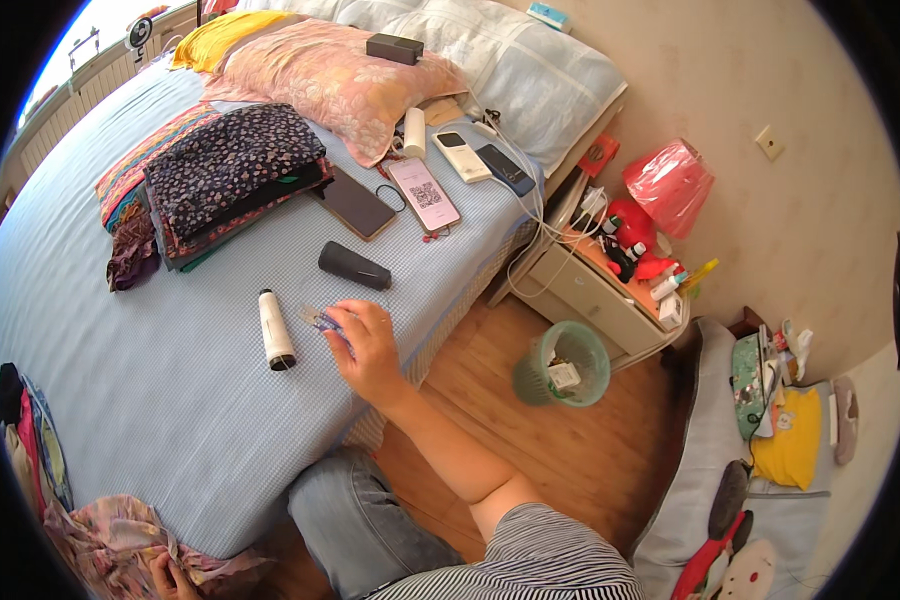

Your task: The person sits on the floor in front of a bed and folds a floral patterned top, smoothing it out and aligning the edges. They then pick up a green and white striped shirt and begin folding it as well.

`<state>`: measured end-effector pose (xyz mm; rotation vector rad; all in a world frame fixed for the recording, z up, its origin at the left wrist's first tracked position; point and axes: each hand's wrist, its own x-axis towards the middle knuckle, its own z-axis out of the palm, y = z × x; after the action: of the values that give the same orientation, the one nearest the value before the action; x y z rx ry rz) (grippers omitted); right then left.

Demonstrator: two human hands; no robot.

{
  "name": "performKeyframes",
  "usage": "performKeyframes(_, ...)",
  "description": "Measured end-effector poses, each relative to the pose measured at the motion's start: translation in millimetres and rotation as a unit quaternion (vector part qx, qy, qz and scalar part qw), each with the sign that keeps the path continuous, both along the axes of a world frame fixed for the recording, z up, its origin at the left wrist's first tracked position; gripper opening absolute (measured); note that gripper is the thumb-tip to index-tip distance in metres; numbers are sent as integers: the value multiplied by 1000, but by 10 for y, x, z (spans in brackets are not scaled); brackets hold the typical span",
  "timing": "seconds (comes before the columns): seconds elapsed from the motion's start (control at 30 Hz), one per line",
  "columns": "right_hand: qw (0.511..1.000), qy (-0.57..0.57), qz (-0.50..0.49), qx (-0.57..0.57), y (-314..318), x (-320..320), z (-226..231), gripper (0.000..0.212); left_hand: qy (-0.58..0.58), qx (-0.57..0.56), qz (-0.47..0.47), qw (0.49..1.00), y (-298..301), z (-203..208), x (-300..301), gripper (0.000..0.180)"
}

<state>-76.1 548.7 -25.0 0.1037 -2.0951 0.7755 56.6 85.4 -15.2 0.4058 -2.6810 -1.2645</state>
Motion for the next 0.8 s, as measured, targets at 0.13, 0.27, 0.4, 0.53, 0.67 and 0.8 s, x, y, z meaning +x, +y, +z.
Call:
performKeyframes(0.13,997,29,-57,-45,422,-33,102,25,-9,-14,13,1000,-7,-24,-22,24)
performKeyframes(0.27,981,-7,-195,6,1164,-246,68,44,-2,-2,23,1000,-7,-60,1,23)
performKeyframes(0.4,950,-127,-275,68,1781,-569,-43,77,11,18,23,999,75,-35,-26,22)
performKeyframes(0.53,928,-219,-300,41,1920,-883,-29,90,-18,15,44,999,116,49,-3,21)
performKeyframes(0.67,918,-239,-315,23,1946,-979,-28,89,-13,-23,27,999,186,111,-36,20)
performKeyframes(0.8,926,-189,-324,36,1827,-873,-106,83,-10,2,26,1000,128,61,-27,20)
